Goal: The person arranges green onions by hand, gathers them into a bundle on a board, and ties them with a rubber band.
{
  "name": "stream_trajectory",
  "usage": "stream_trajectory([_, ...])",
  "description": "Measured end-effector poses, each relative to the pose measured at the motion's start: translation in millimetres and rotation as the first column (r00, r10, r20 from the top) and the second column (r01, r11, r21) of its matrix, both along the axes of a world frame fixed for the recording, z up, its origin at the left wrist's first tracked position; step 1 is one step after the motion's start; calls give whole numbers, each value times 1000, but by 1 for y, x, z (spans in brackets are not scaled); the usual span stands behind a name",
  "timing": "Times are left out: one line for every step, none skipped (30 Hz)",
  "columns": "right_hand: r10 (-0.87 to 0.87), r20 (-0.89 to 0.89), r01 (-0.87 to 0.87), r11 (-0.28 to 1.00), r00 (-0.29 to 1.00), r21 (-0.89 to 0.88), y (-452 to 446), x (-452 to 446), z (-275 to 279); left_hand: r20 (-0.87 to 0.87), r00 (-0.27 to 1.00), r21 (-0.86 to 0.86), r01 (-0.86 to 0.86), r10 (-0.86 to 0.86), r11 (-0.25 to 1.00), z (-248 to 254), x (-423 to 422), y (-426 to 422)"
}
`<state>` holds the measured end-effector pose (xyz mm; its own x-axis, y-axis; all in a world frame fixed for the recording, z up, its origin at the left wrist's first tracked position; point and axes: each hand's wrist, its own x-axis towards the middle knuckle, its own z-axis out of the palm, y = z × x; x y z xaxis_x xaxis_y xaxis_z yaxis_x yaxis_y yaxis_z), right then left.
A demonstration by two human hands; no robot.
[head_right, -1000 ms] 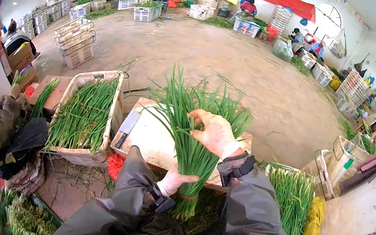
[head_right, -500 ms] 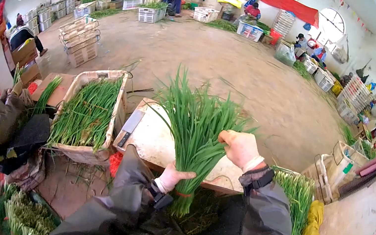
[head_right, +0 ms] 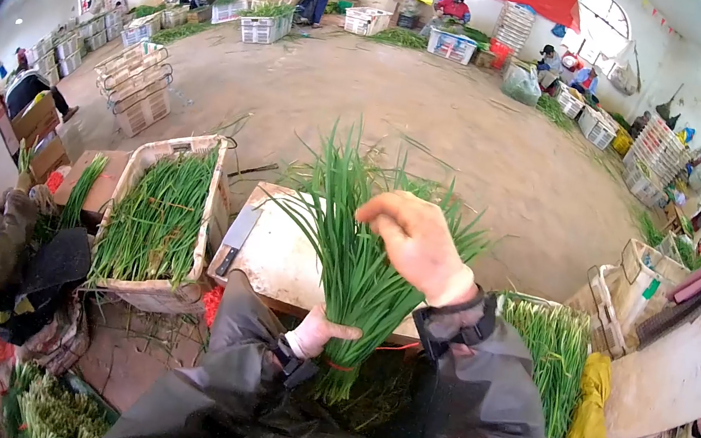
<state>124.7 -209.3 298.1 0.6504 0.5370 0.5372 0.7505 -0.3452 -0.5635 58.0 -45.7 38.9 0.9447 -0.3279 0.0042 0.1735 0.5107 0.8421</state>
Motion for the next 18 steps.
stream_trajectory([-32, -29, 31, 998, 999, -47, 6, 1, 2, 0, 1000, -1, 2, -2, 1000, -2, 1, -2])
stream_trajectory([-50, 40, 53, 995, 998, -82, 10, 7, -1, 21, 1000, -2, 6, -6, 1000, -3, 2, -3])
stream_trajectory([-63, 108, 75, 990, 992, -117, 12, 18, -10, 41, 999, -4, 9, -8, 1000, -5, 2, -4])
stream_trajectory([-72, 174, 98, 984, 982, -151, 15, 25, -17, 61, 998, -7, 9, -9, 1000, -5, 1, -5])
stream_trajectory([-65, 187, 105, 972, 980, -212, 15, 31, -22, 62, 998, 0, 31, -31, 1000, -5, 1, -5])
stream_trajectory([-104, 205, 151, 962, 973, -226, 17, 33, -25, 68, 997, 21, 47, -48, 999, -5, 2, -4])
stream_trajectory([-144, 223, 197, 951, 964, -240, 19, 33, -28, 72, 995, 41, 63, -66, 997, -6, 1, -2])
stream_trajectory([-183, 239, 243, 936, 953, -253, 19, 34, -30, 75, 994, 62, 80, -85, 995, -7, 1, -1])
stream_trajectory([-144, 208, 190, 956, 968, -223, 18, 37, -32, 76, 993, 62, 84, -89, 995, -4, 0, 0])
stream_trajectory([-130, 159, 166, 956, 979, -240, 16, 39, -33, 78, 993, 61, 86, -91, 994, -1, -1, 1])
stream_trajectory([-117, 108, 142, 956, 987, -257, 15, 41, -35, 79, 993, 61, 88, -92, 994, 2, -2, 1])
stream_trajectory([-105, 57, 117, 955, 993, -271, 15, 41, -34, 78, 992, 63, 91, -96, 994, 0, -2, 1])
stream_trajectory([-126, 39, 132, 949, 991, -286, 15, 40, -33, 78, 992, 64, 95, -100, 993, -3, 0, 1])
stream_trajectory([-147, 21, 147, 942, 989, -302, 16, 38, -33, 77, 992, 65, 98, -103, 993, -6, 0, 1])
stream_trajectory([-169, 3, 161, 934, 986, -318, 17, 35, -32, 73, 993, 52, 85, -88, 995, -3, -1, 1])
stream_trajectory([-200, 9, 195, 940, 980, -279, 18, 34, -32, 69, 995, 39, 71, -74, 997, -1, -3, 0])
stream_trajectory([-230, 15, 227, 944, 973, -241, 20, 33, -32, 66, 996, 26, 57, -59, 998, 2, -4, -1])
stream_trajectory([-259, 20, 258, 945, 966, -203, 22, 31, -32, 66, 996, 28, 63, -64, 998, 4, -4, 0])
